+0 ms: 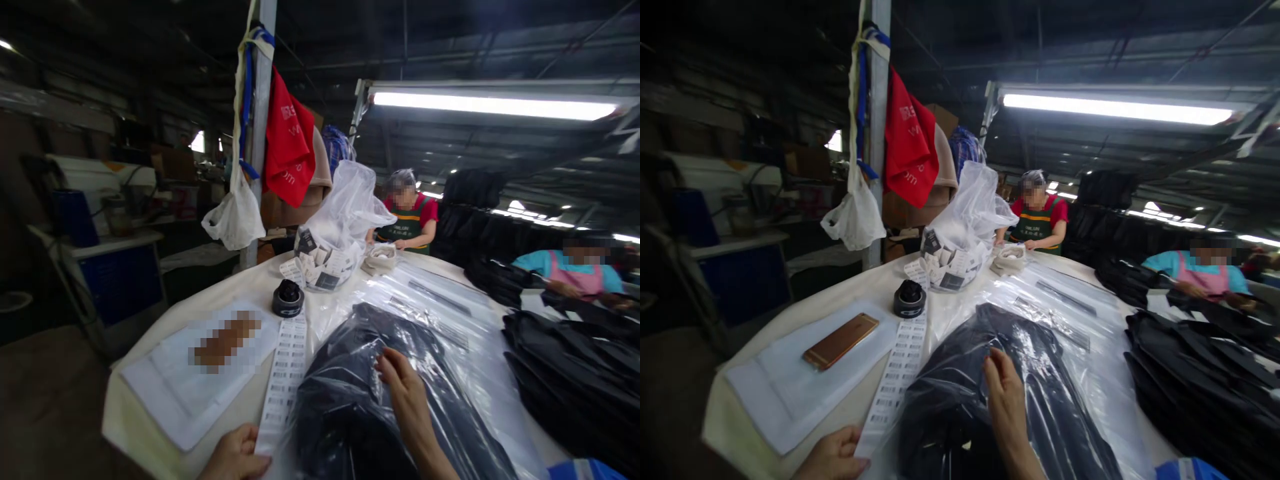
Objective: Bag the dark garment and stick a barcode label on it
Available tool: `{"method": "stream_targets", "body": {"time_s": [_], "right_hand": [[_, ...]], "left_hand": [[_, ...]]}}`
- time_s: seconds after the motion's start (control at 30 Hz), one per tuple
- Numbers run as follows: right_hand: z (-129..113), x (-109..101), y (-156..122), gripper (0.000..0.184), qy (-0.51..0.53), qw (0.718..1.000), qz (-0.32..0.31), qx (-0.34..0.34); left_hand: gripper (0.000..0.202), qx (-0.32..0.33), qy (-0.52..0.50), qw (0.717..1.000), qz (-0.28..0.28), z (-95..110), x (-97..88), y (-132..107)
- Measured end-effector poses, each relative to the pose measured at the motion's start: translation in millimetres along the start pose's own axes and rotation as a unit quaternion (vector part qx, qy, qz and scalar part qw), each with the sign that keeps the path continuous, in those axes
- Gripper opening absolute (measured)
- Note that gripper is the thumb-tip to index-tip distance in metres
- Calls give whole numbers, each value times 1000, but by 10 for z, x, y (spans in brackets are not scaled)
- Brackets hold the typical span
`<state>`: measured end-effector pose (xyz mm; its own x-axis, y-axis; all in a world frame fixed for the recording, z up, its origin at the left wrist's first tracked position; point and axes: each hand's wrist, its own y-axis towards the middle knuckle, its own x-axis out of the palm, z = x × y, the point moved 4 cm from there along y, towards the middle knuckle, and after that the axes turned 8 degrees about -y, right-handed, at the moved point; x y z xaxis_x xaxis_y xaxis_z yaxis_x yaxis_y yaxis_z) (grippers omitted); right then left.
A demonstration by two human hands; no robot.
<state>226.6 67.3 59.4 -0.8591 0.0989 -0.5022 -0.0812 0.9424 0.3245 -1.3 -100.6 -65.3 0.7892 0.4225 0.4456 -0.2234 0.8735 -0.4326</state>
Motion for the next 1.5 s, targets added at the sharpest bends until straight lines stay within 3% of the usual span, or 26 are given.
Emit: {"method": "stream_targets", "body": {"time_s": [0.07, 0.13, 0.2, 0.3, 0.43, 0.63, 0.8, 0.97, 1.1, 1.33, 1.5], "right_hand": [[-160, 278, -369, 31, -52, 988, -64, -132], [-297, 505, -721, 23, -134, 947, -114, -268], [-352, 650, -950, 23, -207, 900, -133, -360], [-347, 730, -1073, 24, -249, 872, -98, -409], [-399, 804, -1216, 26, -211, 855, -92, -464], [-471, 993, -1324, 21, -247, 877, -100, -399], [-546, 1194, -1230, 23, -167, 910, -111, -364], [-472, 1396, -1070, 27, -74, 949, -131, -277], [-392, 1443, -1020, 27, -66, 955, -154, -244], [-350, 1528, -1013, 24, -69, 969, -160, -173], [-374, 1611, -1038, 21, -76, 972, -151, -161]], "left_hand": [[25, 3, 19, 1000, 13, 110, 73, -101], [26, 3, 19, 999, 29, 190, 97, -149], [25, 7, -2, 998, 59, 231, 54, -159], [25, 7, -52, 995, 80, 222, -35, -167], [30, -5, -86, 993, 78, 187, -123, -186], [25, 31, -34, 992, 121, 422, -309, -207], [39, -2, 30, 994, 105, 595, -258, -94], [33, -19, 63, 994, 82, 416, -99, 74], [25, -3, 19, 997, 79, 298, -45, 143], [22, 15, -74, 996, 51, 358, -62, 149], [20, 47, -74, 996, 29, 346, -74, 140]]}}
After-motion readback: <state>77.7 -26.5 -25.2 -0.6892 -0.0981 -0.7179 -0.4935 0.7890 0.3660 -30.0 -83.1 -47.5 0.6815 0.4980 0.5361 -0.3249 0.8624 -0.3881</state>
